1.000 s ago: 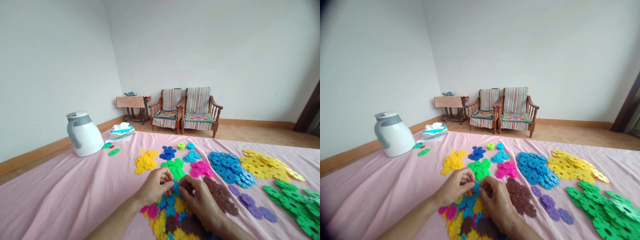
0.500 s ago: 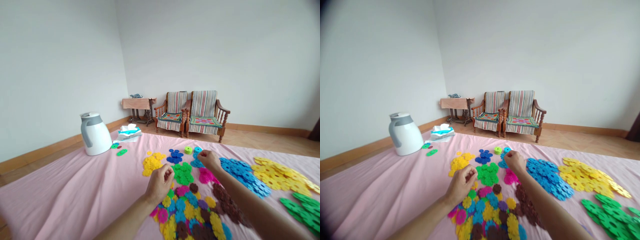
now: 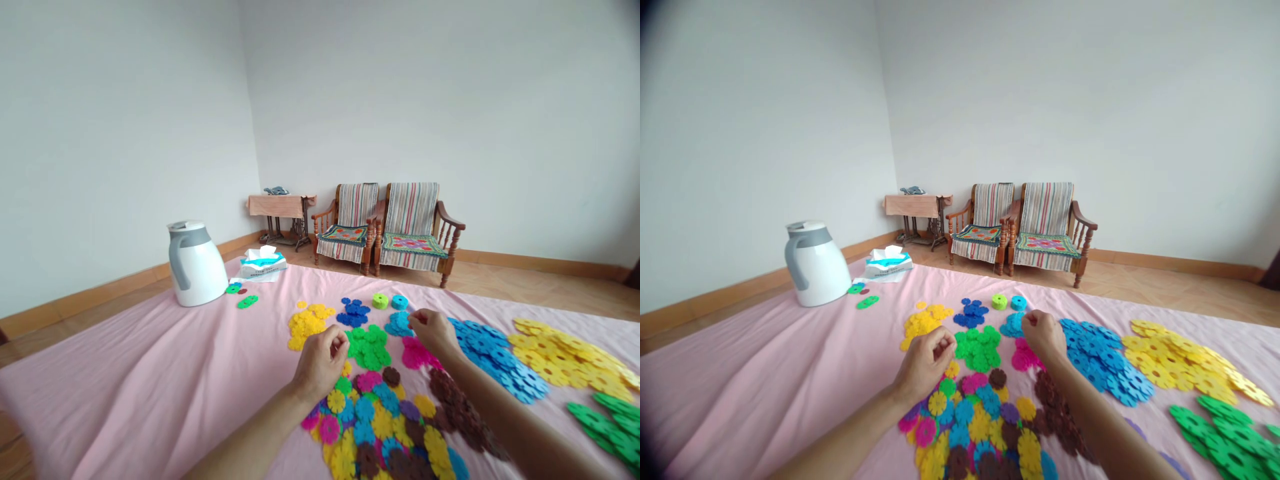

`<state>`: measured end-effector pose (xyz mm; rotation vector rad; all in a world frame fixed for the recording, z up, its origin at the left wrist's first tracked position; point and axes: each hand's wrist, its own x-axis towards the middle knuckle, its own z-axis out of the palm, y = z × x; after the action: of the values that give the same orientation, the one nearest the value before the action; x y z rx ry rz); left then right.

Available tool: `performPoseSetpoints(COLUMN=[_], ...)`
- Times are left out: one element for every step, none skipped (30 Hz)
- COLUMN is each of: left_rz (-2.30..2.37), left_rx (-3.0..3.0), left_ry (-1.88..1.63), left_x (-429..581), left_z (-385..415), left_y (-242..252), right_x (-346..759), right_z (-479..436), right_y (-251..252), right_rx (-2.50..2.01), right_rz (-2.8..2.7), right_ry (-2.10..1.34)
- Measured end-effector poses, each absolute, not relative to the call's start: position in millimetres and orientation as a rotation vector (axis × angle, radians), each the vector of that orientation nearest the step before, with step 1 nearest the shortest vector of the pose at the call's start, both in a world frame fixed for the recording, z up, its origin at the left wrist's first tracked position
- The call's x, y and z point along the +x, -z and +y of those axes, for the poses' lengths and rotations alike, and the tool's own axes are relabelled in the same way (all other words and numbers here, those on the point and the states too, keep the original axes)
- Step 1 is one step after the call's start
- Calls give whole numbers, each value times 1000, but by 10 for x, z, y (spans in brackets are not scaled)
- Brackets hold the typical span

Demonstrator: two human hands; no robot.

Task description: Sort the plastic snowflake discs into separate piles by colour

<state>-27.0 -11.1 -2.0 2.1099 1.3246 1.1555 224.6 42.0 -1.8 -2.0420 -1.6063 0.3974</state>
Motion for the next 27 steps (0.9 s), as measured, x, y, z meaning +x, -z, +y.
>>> performPoseSetpoints(left_rz=[1327,1328,1326,1324,1325,1326,1328,1331,1334,1338,1341,1344,1346,1347,1348,1349,1348,1347,1345,1343,1340,1336,1334,1332,1332,1334,1338], left_rx=[2109,2108,2107,2105,2103,2101,2099,2096,2093,2092,2091,2092,2093,2092,2091,2088,2086,2084,2085,2089,2095,2102,2109,2117,2122,2125,2125], left_ry=[-1158,-1162,-1165,-1168,-1169,-1166,-1163,-1162,-1160,-1157,-1155,-1154,-1151,-1149,-1149,-1151,-1152,-1152,-1149,-1143,-1134,-1124,-1116,-1113,-1115,-1122,-1130], left_x=[-271,-271,-271,-269,-268,-266,-264,-262,-262,-262,-263,-264,-266,-269,-272,-274,-277,-278,-279,-278,-278,-276,-276,-276,-278,-282,-288], left_z=[-110,-110,-110,-110,-111,-112,-113,-113,-114,-113,-113,-111,-109,-106,-104,-100,-97,-95,-93,-93,-94,-96,-99,-102,-104,-105,-103], left_y=[19,18,19,21,23,26,29,33,36,39,42,45,47,49,51,53,55,58,60,61,62,62,60,57,53,50,48], right_x=[2242,2231,2213,2190,2163,2134,2104,2073,2042,2011,1980,1950,1920,1892,1864,1838,1814,1793,1776,1762,1753,1746,1742,1738,1734,1729,1723], right_z=[336,249,160,72,-15,-98,-175,-247,-312,-371,-422,-466,-503,-533,-556,-574,-586,-595,-601,-605,-610,-615,-621,-629,-638,-648,-658], right_y=[26,33,39,42,42,38,29,17,3,-13,-27,-40,-48,-51,-49,-43,-33,-19,-4,11,24,35,42,44,41,34,24], right_rx=[-1984,-1923,-1859,-1795,-1735,-1680,-1636,-1600,-1568,-1536,-1503,-1474,-1454,-1445,-1443,-1448,-1452,-1455,-1458,-1464,-1474,-1483,-1488,-1491,-1492,-1492,-1490], right_rz=[-1642,-1678,-1716,-1756,-1794,-1830,-1860,-1886,-1910,-1935,-1958,-1978,-1995,-2012,-2029,-2047,-2067,-2087,-2104,-2114,-2118,-2122,-2128,-2137,-2149,-2164,-2182], right_ry=[-392,-390,-393,-402,-418,-438,-459,-481,-506,-536,-569,-597,-612,-611,-595,-568,-537,-508,-486,-470,-456,-445,-436,-425,-411,-391,-368])
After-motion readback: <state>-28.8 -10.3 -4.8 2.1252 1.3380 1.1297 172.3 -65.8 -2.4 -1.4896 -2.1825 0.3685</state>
